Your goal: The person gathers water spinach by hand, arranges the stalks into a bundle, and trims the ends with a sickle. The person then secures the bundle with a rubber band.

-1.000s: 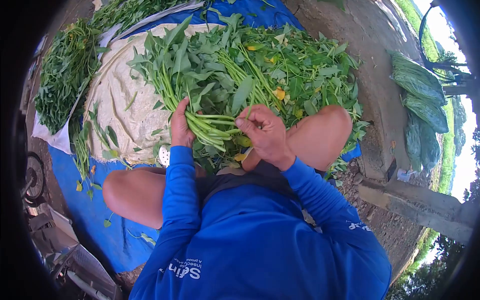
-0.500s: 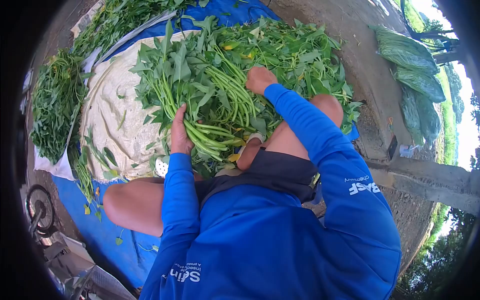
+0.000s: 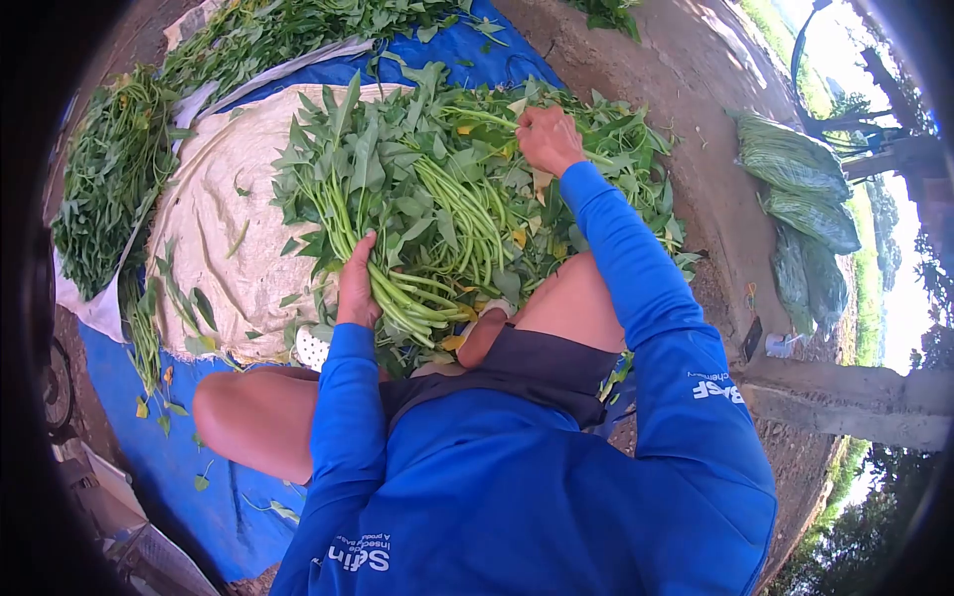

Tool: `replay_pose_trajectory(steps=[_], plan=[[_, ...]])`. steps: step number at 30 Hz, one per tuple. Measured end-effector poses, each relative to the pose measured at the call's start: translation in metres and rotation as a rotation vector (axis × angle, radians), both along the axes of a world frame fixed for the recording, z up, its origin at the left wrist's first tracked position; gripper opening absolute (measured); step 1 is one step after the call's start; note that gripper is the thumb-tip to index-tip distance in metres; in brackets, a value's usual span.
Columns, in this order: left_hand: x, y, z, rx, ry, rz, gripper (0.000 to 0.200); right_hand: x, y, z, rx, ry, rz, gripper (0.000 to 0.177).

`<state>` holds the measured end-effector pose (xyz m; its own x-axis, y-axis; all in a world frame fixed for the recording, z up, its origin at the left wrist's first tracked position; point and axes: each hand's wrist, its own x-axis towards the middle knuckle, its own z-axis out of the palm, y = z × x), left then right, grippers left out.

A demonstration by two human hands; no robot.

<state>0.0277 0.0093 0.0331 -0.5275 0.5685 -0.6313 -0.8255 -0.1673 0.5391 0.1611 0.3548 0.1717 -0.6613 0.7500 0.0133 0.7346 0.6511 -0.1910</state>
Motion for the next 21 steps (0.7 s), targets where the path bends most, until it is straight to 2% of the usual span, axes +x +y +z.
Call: replay_pose_trajectory(steps=[4, 5, 8, 9, 12, 13, 16, 17, 21], plan=[[0.001, 0.003, 0.001, -0.024, 0.031, -0.004, 0.034, 0.004, 0.012, 0.064, -0.186, 0.161, 0.013, 0.033], [0.002, 0.003, 0.001, -0.018, 0.036, 0.011, 0.034, 0.008, 0.024, 0.062, -0.245, 0.288, 0.006, 0.034], [0.005, 0.007, 0.002, 0.006, 0.037, 0.052, 0.036, 0.018, 0.022, 0.078, -0.814, 0.518, -0.054, 0.030], [0.006, 0.007, 0.004, 0.013, 0.031, 0.066, 0.038, 0.020, 0.009, 0.088, -0.912, 0.495, -0.049, 0.024], [0.007, 0.003, 0.001, 0.011, 0.015, 0.072, 0.042, 0.021, -0.010, 0.095, -0.505, 0.120, 0.111, 0.024], [0.006, 0.003, 0.004, 0.008, 0.010, 0.065, 0.042, 0.022, -0.015, 0.093, -0.576, 0.216, 0.143, 0.023], [0.005, 0.005, 0.002, 0.026, 0.009, 0.063, 0.041, 0.026, -0.045, 0.100, -0.999, 0.390, -0.075, 0.023], [0.006, 0.005, 0.003, 0.011, 0.018, 0.058, 0.041, 0.026, -0.058, 0.104, -1.060, 0.432, -0.099, 0.024], [0.009, 0.002, -0.005, -0.002, 0.047, 0.100, 0.044, 0.019, -0.085, 0.089, -0.756, 0.796, -0.132, 0.022]])
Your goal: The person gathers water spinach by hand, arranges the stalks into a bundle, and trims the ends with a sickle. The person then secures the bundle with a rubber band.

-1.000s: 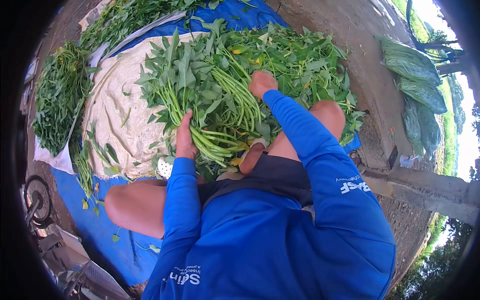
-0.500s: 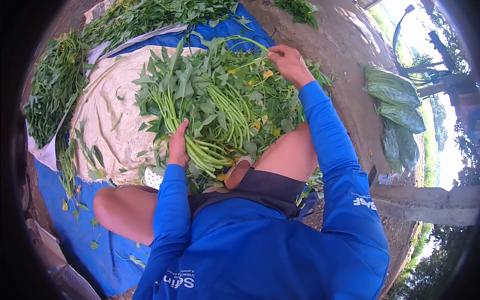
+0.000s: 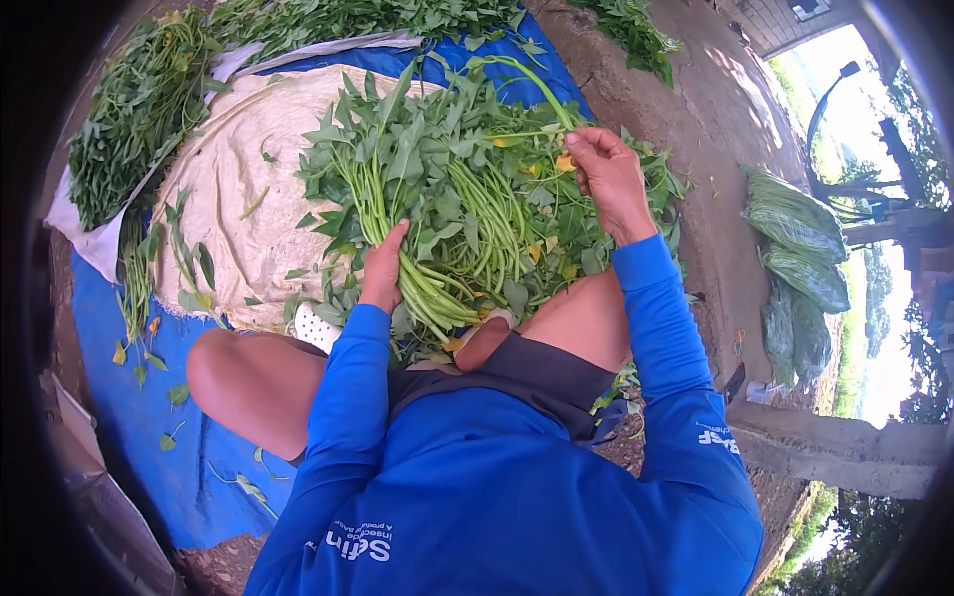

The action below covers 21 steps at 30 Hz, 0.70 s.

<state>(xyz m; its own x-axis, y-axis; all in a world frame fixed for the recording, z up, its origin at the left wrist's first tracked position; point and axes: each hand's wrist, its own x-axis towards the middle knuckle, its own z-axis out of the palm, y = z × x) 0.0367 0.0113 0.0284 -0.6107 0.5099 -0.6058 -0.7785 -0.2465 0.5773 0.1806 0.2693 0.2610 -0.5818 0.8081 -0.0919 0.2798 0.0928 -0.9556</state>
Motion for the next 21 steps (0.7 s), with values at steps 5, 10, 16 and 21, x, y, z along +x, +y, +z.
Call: replay_pose_trajectory(steps=[5, 10, 16, 21], plan=[[0.005, 0.005, -0.011, -0.039, -0.003, 0.022, 0.050, -0.026, -0.051, 0.003, 0.428, 0.046, 0.000, 0.034], [0.013, 0.011, -0.015, -0.028, 0.109, 0.019, 0.052, -0.073, -0.100, -0.053, 0.806, -0.057, 0.122, 0.034], [0.010, -0.002, -0.013, 0.091, -0.076, -0.122, 0.061, -0.054, -0.158, -0.180, 0.392, -0.347, 0.375, 0.044], [0.014, -0.003, -0.014, 0.078, -0.106, -0.038, 0.066, -0.048, -0.169, -0.175, 0.245, -0.412, 0.310, 0.055]])
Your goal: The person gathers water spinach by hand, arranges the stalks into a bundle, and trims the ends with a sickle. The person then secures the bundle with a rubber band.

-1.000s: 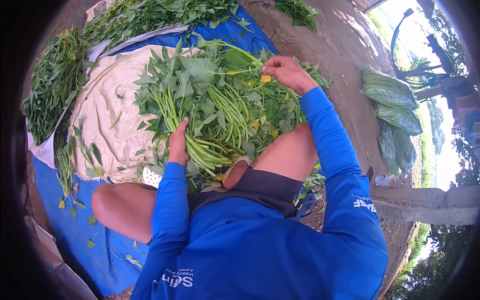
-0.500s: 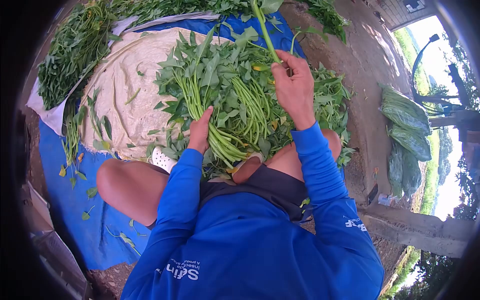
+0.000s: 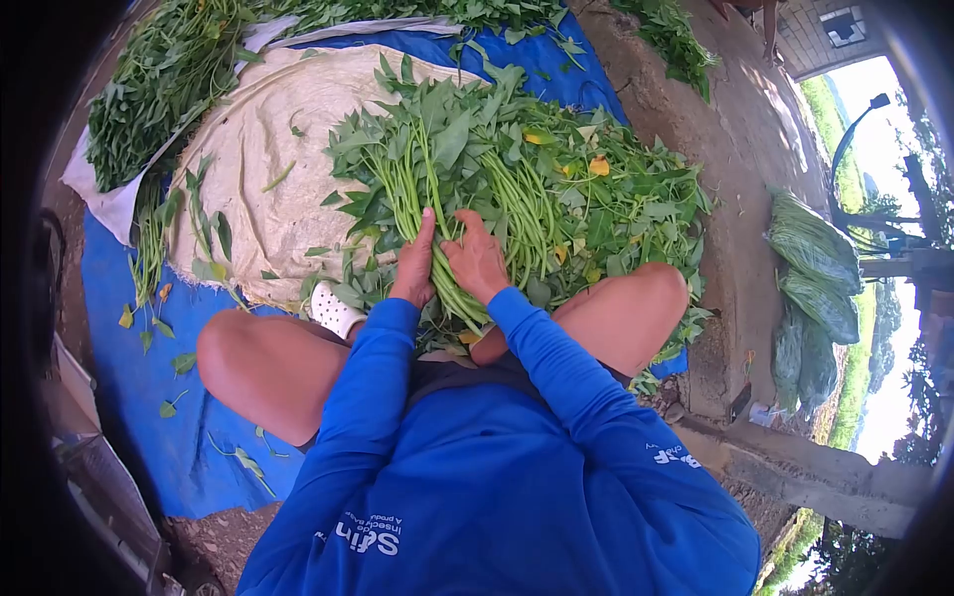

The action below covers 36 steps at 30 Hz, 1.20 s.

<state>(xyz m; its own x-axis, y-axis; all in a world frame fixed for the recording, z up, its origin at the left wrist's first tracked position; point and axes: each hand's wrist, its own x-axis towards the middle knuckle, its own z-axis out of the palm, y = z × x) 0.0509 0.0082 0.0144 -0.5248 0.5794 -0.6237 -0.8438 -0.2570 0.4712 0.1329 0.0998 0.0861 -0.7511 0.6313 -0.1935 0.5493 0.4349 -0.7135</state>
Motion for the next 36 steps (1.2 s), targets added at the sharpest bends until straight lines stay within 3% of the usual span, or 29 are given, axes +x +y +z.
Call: replay_pose_trajectory(steps=[1, 4, 5, 7, 9, 11, 15, 18, 19, 20, 22, 24, 26, 31, 33, 35, 36], plan=[[0.004, 0.008, -0.002, -0.156, 0.088, 0.143, 0.063, -0.002, -0.006, 0.010, -0.032, -0.055, -0.009, 0.057], [0.002, 0.002, -0.010, -0.012, 0.132, 0.070, 0.056, -0.004, -0.009, 0.011, -0.025, -0.080, 0.126, 0.058], [-0.003, -0.002, -0.012, -0.002, -0.062, -0.010, 0.045, -0.003, -0.003, 0.003, -0.026, -0.074, 0.200, 0.057], [-0.011, -0.010, -0.004, -0.098, 0.001, -0.074, 0.042, -0.008, 0.017, 0.014, 0.067, -0.153, 0.391, 0.047], [-0.013, -0.016, 0.020, -0.153, 0.047, -0.088, 0.033, -0.023, 0.036, 0.048, 0.093, -0.014, 0.207, 0.034], [-0.017, -0.026, 0.042, -0.152, 0.144, -0.161, 0.031, -0.061, 0.069, 0.044, -0.036, 0.286, 0.070, 0.029], [-0.015, -0.040, 0.095, -0.070, 0.286, -0.330, 0.029, -0.146, 0.112, 0.019, -0.172, 0.538, -0.113, 0.029], [-0.015, -0.044, 0.099, -0.027, 0.330, -0.399, 0.032, -0.175, 0.115, -0.021, -0.336, 0.465, -0.020, 0.030], [-0.012, -0.046, 0.100, -0.016, 0.329, -0.363, 0.033, -0.183, 0.115, -0.029, -0.591, 0.443, 0.016, 0.032], [-0.010, -0.045, 0.102, 0.002, 0.330, -0.324, 0.034, -0.181, 0.131, -0.031, -0.672, 0.359, 0.058, 0.031], [-0.017, -0.053, 0.093, -0.033, 0.300, -0.262, 0.037, -0.151, 0.154, 0.030, -0.838, 0.175, 0.125, 0.030], [-0.027, -0.058, 0.102, -0.033, 0.245, -0.200, 0.039, -0.122, 0.198, 0.046, -0.607, 0.311, -0.072, 0.028], [-0.039, -0.064, 0.087, -0.057, 0.279, -0.193, 0.038, -0.087, 0.214, 0.061, -0.257, 0.086, -0.120, 0.029], [-0.047, -0.056, 0.093, -0.041, 0.300, -0.144, 0.040, -0.012, 0.153, 0.088, -0.304, 0.152, 0.111, 0.022], [-0.046, -0.051, 0.098, -0.029, 0.322, -0.132, 0.041, 0.011, 0.092, 0.089, -0.596, 0.270, 0.307, 0.017], [-0.046, -0.047, 0.089, -0.054, 0.371, -0.098, 0.040, 0.025, 0.037, 0.087, -0.698, 0.090, 0.417, 0.015], [-0.046, -0.045, 0.084, -0.065, 0.394, -0.082, 0.040, 0.028, 0.018, 0.087, -0.521, 0.117, 0.417, 0.021]])
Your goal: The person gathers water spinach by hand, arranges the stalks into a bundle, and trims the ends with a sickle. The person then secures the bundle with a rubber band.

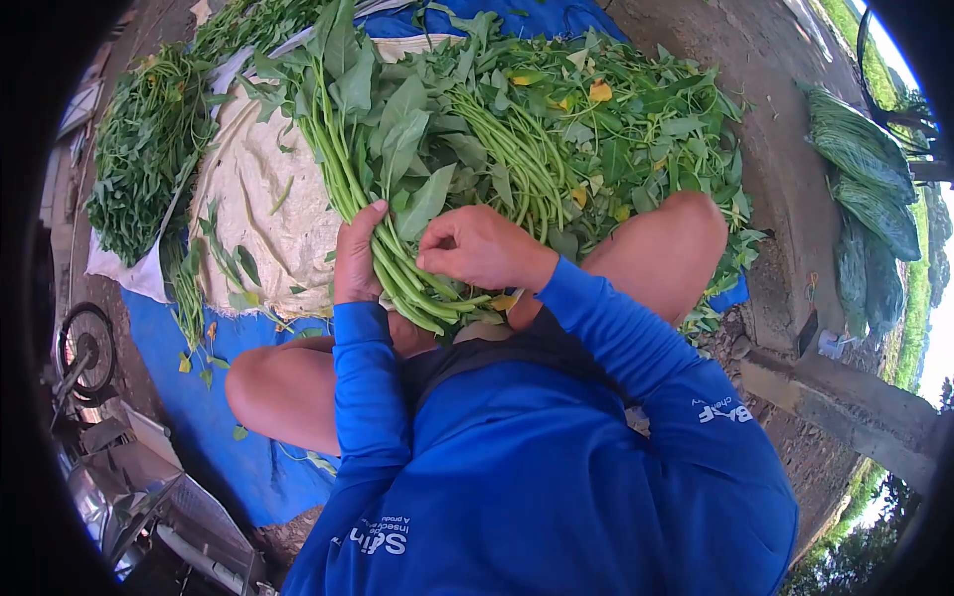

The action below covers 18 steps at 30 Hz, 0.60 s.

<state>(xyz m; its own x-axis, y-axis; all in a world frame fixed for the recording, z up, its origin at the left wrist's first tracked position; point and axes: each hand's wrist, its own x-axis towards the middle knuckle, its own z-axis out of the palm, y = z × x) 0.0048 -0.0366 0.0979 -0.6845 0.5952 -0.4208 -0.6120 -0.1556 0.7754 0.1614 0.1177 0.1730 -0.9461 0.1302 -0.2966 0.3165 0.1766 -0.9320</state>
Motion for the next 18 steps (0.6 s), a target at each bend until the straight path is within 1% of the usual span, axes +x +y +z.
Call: replay_pose_trajectory(steps=[1, 2, 4, 6, 7, 8, 11, 13, 14, 15, 18], plan=[[0.000, 0.000, 0.005, -0.051, 0.028, 0.000, 0.038, -0.001, -0.005, -0.012, 0.101, 0.033, -0.021, 0.024], [0.003, 0.003, 0.010, -0.022, 0.027, 0.020, 0.036, 0.006, -0.002, -0.025, 0.214, 0.055, -0.049, 0.027], [0.000, 0.003, 0.015, -0.024, 0.041, 0.030, 0.032, 0.006, 0.037, -0.038, 0.360, -0.257, -0.067, 0.033], [-0.005, -0.002, 0.021, -0.122, 0.040, 0.055, 0.030, 0.007, 0.088, -0.087, 0.601, -0.194, -0.522, 0.027], [-0.009, -0.002, 0.017, -0.154, 0.046, 0.086, 0.027, 0.007, 0.119, -0.109, 0.658, -0.212, -0.676, 0.025], [-0.009, -0.002, 0.011, -0.153, 0.058, 0.096, 0.029, 0.010, 0.142, -0.126, 0.717, -0.225, -0.833, 0.023], [-0.009, 0.001, -0.001, -0.147, 0.072, 0.120, 0.034, 0.020, 0.162, -0.152, 0.872, -0.399, -0.827, 0.025], [-0.008, 0.002, -0.004, -0.155, 0.068, 0.110, 0.034, 0.022, 0.172, -0.183, 0.909, -0.426, -0.760, 0.027], [-0.008, 0.003, -0.006, -0.159, 0.067, 0.106, 0.034, 0.021, 0.177, -0.190, 0.926, -0.439, -0.726, 0.029], [-0.007, 0.002, -0.006, -0.165, 0.053, 0.097, 0.033, 0.017, 0.179, -0.181, 0.885, -0.489, -0.631, 0.033], [-0.005, 0.003, -0.009, -0.150, 0.049, 0.092, 0.033, 0.012, 0.181, -0.159, 0.870, -0.515, -0.623, 0.034]])
